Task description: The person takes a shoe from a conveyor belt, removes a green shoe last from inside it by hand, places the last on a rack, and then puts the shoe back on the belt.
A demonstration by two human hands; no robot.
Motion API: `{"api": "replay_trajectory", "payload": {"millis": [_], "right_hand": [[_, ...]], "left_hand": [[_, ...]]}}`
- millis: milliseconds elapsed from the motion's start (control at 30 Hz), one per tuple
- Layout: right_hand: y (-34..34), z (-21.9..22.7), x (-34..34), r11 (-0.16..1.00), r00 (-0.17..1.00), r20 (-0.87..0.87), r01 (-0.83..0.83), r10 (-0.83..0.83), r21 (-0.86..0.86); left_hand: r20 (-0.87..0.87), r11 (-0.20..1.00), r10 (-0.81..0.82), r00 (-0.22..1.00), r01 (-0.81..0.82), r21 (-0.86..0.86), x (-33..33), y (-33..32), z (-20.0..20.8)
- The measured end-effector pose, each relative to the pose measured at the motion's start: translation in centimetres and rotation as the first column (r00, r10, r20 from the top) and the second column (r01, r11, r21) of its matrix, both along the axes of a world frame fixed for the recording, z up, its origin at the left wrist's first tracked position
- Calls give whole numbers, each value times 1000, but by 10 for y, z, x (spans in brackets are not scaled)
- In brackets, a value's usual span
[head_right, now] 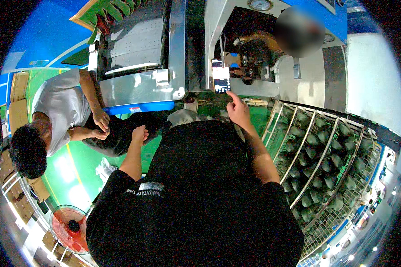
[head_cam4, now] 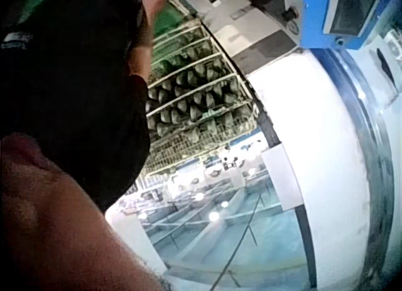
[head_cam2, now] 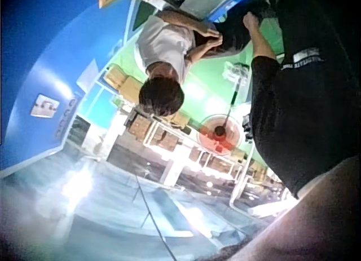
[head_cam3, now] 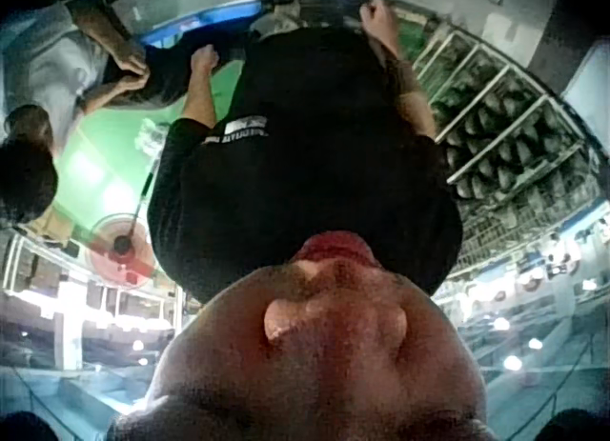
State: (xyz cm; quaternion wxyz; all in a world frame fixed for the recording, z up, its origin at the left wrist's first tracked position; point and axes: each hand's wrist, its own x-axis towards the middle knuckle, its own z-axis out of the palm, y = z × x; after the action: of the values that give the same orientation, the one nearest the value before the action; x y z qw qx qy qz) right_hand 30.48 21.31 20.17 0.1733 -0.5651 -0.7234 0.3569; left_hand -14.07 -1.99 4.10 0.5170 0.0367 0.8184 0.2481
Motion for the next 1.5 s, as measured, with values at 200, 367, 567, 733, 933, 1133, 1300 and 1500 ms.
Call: {"api": "replay_trajectory", "payload": {"millis": [200, 367, 567, 733, 933, 1133, 1300, 1500], "right_hand": [[51, -7, -20, 976, 969, 183, -188, 165, 113], [79, 2, -29, 928, 994, 68, 59, -90, 367], [38, -27, 1, 964, 971, 18, 233, -238, 130], [30, -66, 37, 919, 933, 29, 348, -359, 184], [31, -52, 47, 977, 984, 75, 147, -159, 152], [29, -41, 57, 988, 992, 37, 118, -122, 98], [56, -13, 38, 914, 980, -88, -131, 177, 385], [82, -57, 24, 986, 969, -224, -72, 105, 150]], "left_hand": [[208, 999, -30, 978, 27, 16, 16, -12, 2], [141, 982, -187, 972, 188, 7, 61, -11, 23], [73, 979, -204, 976, 203, 19, 91, -14, 26], [37, 967, -250, 967, 248, 51, 101, -6, 13], [-471, 66, -882, -24, 982, -175, 80, -38, -95], [-322, 711, -619, 716, 685, 156, 123, -3, -81], [-131, 897, -409, 903, 424, 121, 124, -13, -93], [-227, 784, -588, 776, 616, 73, 127, 16, -4]]}}
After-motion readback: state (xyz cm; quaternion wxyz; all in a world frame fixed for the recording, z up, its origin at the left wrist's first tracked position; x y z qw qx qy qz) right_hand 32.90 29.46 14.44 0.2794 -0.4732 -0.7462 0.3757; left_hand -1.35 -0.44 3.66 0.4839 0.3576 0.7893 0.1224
